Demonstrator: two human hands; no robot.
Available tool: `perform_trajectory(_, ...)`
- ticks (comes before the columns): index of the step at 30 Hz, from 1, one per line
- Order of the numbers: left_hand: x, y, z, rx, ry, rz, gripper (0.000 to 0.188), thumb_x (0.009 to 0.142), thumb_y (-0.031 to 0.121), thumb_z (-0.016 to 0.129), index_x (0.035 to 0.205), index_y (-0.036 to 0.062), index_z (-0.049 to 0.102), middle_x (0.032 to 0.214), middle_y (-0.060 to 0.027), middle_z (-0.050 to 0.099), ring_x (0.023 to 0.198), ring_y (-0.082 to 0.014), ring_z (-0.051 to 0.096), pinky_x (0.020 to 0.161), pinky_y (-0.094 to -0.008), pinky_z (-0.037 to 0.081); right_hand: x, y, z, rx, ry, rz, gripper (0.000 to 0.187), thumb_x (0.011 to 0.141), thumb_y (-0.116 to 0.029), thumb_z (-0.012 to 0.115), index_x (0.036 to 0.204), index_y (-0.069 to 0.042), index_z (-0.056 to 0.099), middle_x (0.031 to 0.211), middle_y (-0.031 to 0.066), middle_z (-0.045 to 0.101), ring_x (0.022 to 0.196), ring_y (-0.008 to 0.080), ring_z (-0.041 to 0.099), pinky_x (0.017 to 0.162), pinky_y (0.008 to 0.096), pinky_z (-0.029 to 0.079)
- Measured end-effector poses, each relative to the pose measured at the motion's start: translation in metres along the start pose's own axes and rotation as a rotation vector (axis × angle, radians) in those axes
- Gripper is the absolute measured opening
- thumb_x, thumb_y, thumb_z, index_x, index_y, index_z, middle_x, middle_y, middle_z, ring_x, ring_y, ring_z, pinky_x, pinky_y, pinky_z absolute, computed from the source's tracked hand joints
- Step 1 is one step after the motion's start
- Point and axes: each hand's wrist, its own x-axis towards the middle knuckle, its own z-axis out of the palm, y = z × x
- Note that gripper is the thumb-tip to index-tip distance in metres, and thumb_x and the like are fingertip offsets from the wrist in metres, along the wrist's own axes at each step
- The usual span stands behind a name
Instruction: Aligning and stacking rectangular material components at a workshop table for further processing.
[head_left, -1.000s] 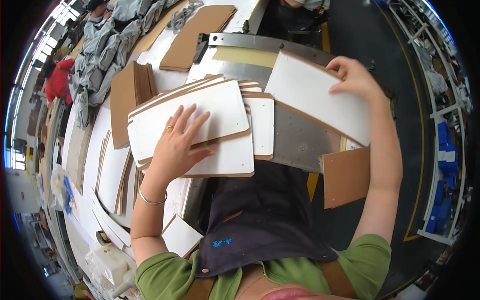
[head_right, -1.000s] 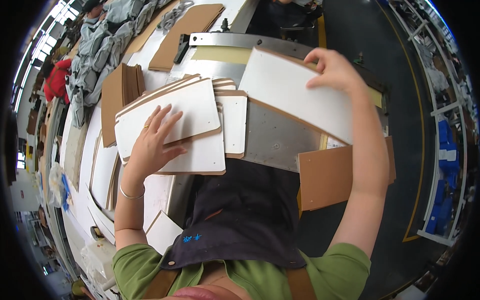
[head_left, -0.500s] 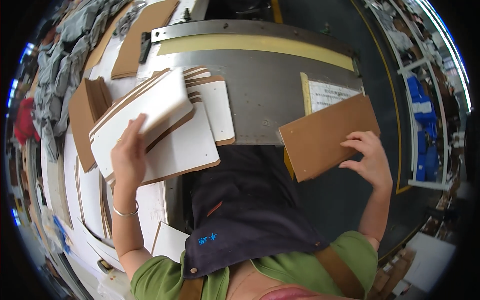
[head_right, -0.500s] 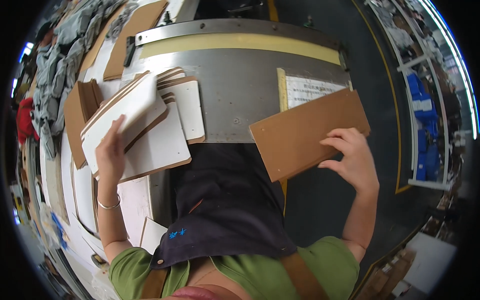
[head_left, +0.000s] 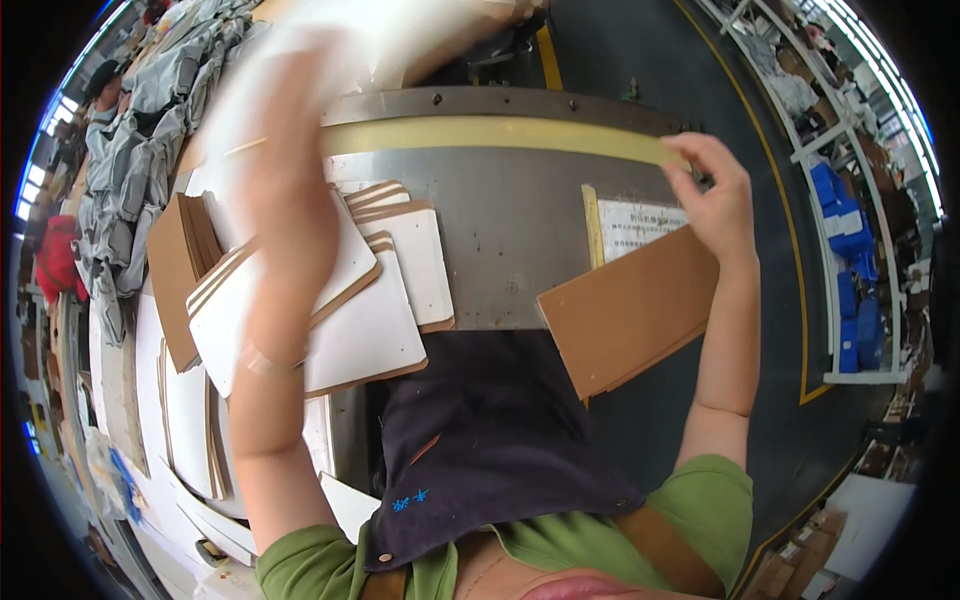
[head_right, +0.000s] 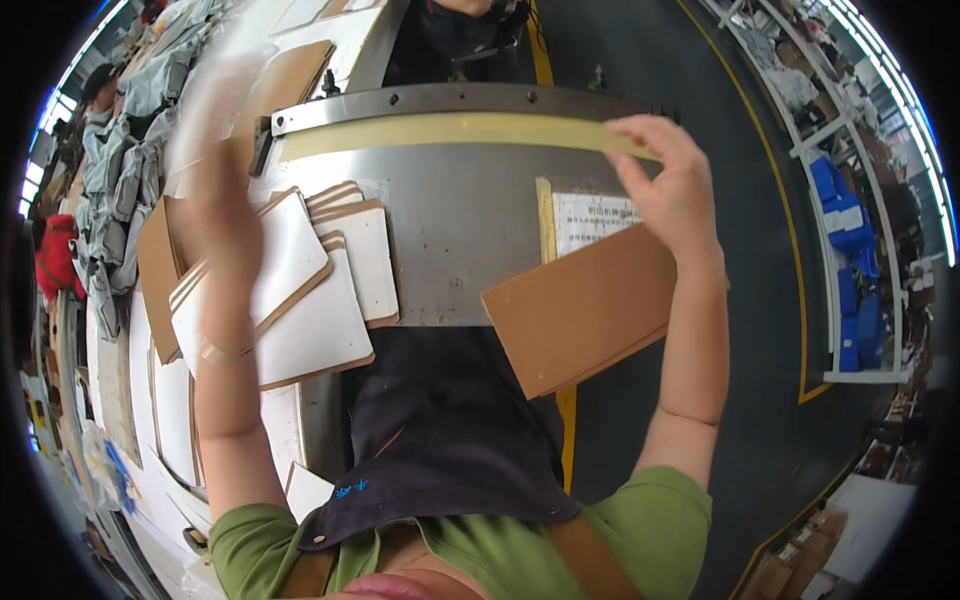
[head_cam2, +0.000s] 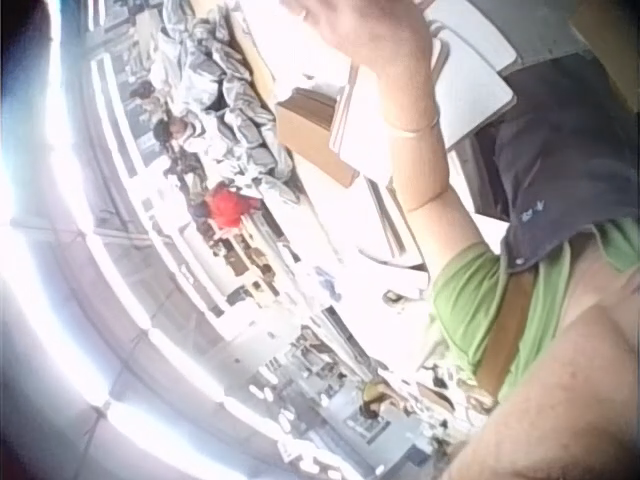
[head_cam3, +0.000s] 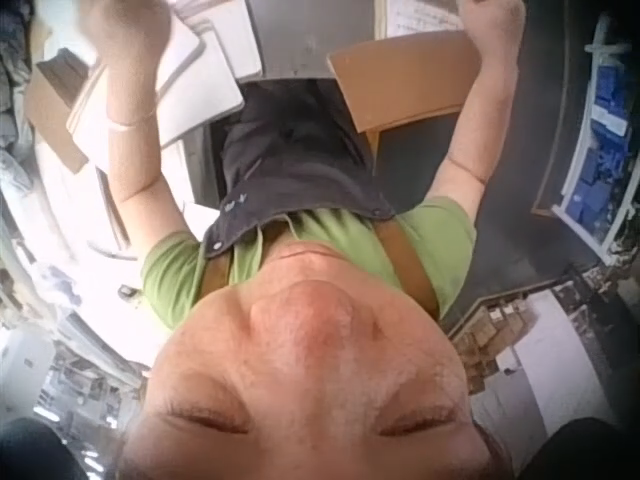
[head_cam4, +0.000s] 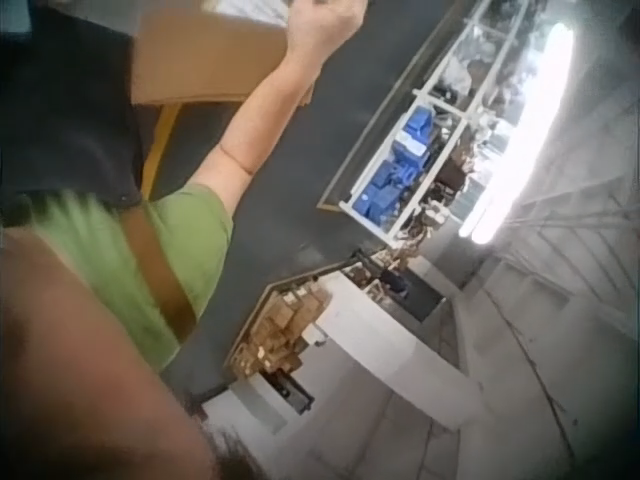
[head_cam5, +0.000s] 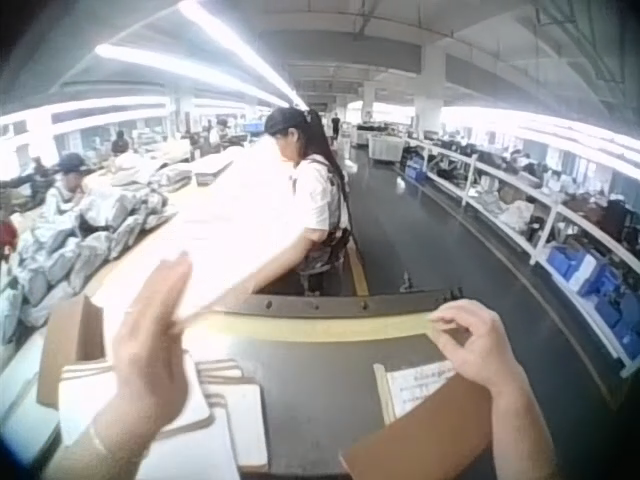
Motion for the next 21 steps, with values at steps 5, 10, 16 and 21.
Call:
perform_trajectory(5, -0.034, 0.062, 0.137, 0.058, -0.831, 0.273, 0.056, 0.094, 0.031, 0.050, 0.147, 0.0167, 0.036, 0.153, -0.0145, 0.033, 0.135, -0.0507, 0.032, 0.100, -0.0718, 0.031, 0.059, -0.010, 0.043, 0.153, 0.172, -0.011, 0.012, 0.087, -0.006, 0.065, 0.098, -0.005, 0.069, 0.093, 0.0085, 0.069, 0.077, 0.0202, 0.066, 0.071, 0.0298, 0.053)
perform_trajectory(10, -0.022, 0.069, 0.129, 0.081, -1.125, 0.169, 0.067, 0.092, 0.058, 0.049, 0.148, 0.0237, 0.035, 0.155, -0.0144, 0.027, 0.137, -0.0551, 0.024, 0.096, -0.0756, 0.031, 0.031, 0.017, 0.103, -0.197, -0.449, -0.099, 0.030, 0.089, -0.024, 0.062, 0.116, -0.011, 0.065, 0.123, 0.0099, 0.061, 0.115, 0.0305, 0.055, 0.098, 0.0416, 0.044)
perform_trajectory(16, -0.027, 0.049, 0.129, 0.248, -0.999, 0.035, 0.078, 0.083, 0.073, 0.048, 0.148, 0.0316, 0.036, 0.156, -0.0146, 0.025, 0.135, -0.0581, 0.026, 0.093, -0.0768, 0.031, 0.016, 0.021, 0.114, -0.327, -0.529, -0.084, 0.045, 0.097, -0.036, 0.052, 0.138, -0.020, 0.051, 0.148, 0.0106, 0.042, 0.138, 0.0297, 0.037, 0.109, 0.0501, 0.031)
perform_trajectory(21, -0.023, 0.042, 0.138, 0.277, -0.958, -0.025, 0.078, 0.083, 0.075, 0.046, 0.148, 0.0322, 0.037, 0.155, -0.0150, 0.028, 0.134, -0.0581, 0.028, 0.092, -0.0770, 0.032, 0.025, 0.027, 0.127, -0.309, -0.465, -0.106, 0.046, 0.098, -0.039, 0.048, 0.141, -0.023, 0.048, 0.151, 0.0092, 0.038, 0.141, 0.0299, 0.031, 0.112, 0.0530, 0.026)
